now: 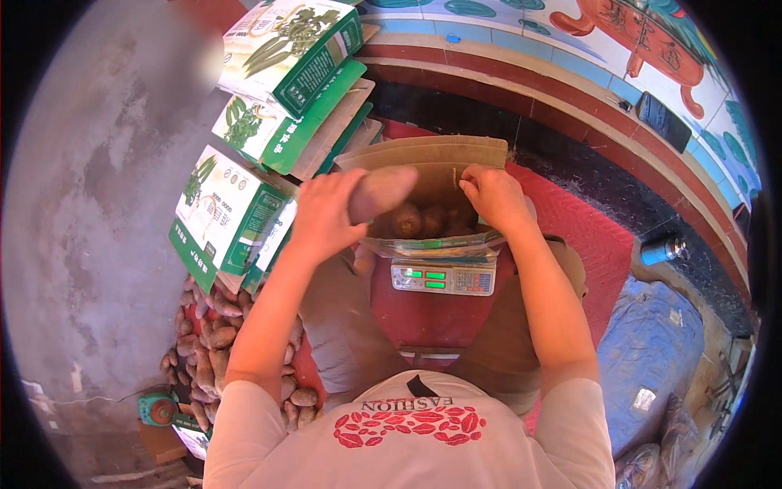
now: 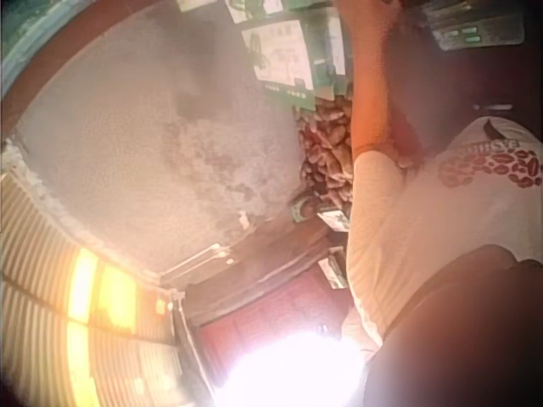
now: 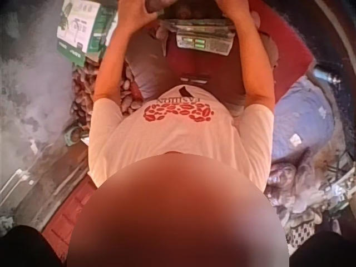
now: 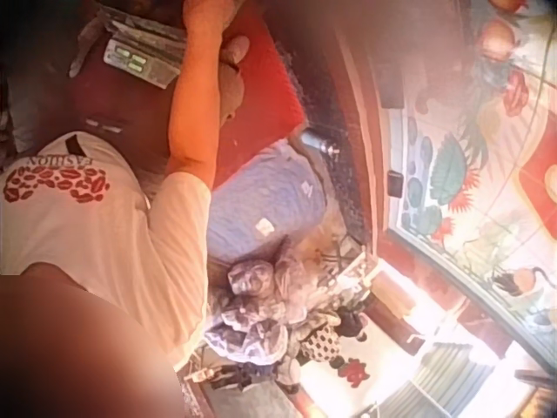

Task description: Sort sweet potatoes from a pile and place them into cardboard boxes while using a digital scale to weigh the contents.

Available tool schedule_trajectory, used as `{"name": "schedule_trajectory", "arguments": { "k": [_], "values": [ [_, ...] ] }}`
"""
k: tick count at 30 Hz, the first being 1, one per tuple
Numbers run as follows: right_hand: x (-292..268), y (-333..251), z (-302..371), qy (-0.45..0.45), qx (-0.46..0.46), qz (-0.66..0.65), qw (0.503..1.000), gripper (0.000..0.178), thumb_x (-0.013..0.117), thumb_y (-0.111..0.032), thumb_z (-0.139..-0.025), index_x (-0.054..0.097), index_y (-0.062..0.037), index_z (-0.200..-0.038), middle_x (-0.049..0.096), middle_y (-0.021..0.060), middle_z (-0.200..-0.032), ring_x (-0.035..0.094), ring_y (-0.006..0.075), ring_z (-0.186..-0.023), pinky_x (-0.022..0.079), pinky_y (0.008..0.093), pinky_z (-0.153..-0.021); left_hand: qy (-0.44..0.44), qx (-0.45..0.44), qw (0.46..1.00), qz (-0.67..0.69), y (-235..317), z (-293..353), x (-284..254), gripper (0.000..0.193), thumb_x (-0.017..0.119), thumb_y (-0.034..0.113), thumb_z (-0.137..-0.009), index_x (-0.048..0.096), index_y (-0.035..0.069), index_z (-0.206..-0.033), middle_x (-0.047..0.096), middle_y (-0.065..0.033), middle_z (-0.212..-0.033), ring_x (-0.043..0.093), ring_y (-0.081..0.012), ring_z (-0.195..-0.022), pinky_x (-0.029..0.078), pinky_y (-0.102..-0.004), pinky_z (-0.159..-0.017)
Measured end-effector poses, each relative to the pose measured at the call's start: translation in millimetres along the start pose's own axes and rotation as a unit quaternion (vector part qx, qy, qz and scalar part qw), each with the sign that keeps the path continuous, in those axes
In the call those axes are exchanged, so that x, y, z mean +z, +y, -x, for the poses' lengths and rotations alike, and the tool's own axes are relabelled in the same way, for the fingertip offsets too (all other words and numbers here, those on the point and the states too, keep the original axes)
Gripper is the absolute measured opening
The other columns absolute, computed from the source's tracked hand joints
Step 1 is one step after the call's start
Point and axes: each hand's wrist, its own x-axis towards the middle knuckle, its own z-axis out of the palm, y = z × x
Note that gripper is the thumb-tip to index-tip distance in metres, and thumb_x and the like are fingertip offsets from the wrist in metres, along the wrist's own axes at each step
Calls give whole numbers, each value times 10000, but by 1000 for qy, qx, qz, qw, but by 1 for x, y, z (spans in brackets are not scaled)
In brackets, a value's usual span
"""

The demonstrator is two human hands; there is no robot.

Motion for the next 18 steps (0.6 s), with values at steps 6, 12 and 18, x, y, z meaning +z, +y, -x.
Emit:
{"name": "schedule_trajectory", "arguments": {
  "k": [6, 12, 18],
  "values": [
    [-10, -1, 3, 6, 15, 8, 1000, 163, 571, -226, -816, 608, -76, -868, 638, 135, -835, 604, 310, -835, 472, 422, -718, -149, 68, 985, -46, 22, -43, 76, 638, 716, 217, -539, 525, 138, -1142, 593, -77, -1002, 525, -267, -982, 379, -399, -839],
    [-6, -5, 0, -4, 1, -8, 1000, 165, 584, -218, -806, 610, -65, -862, 639, 134, -826, 608, 313, -811, 474, 422, -708, -181, 36, 982, 47, 30, -50, 129, 573, 706, 212, -640, 517, 155, -1178, 589, -78, -1068, 515, -250, -1047, 343, -448, -933],
    [-6, -2, -1, -10, 12, -4, 1000, 168, 585, -219, -803, 617, -66, -863, 640, 139, -814, 608, 323, -798, 474, 427, -697, -74, 22, 995, 62, 12, -33, 97, 505, 678, 159, -718, 510, 147, -1194, 576, -86, -1129, 503, -258, -1102, 273, -493, -1016]
  ]
}}
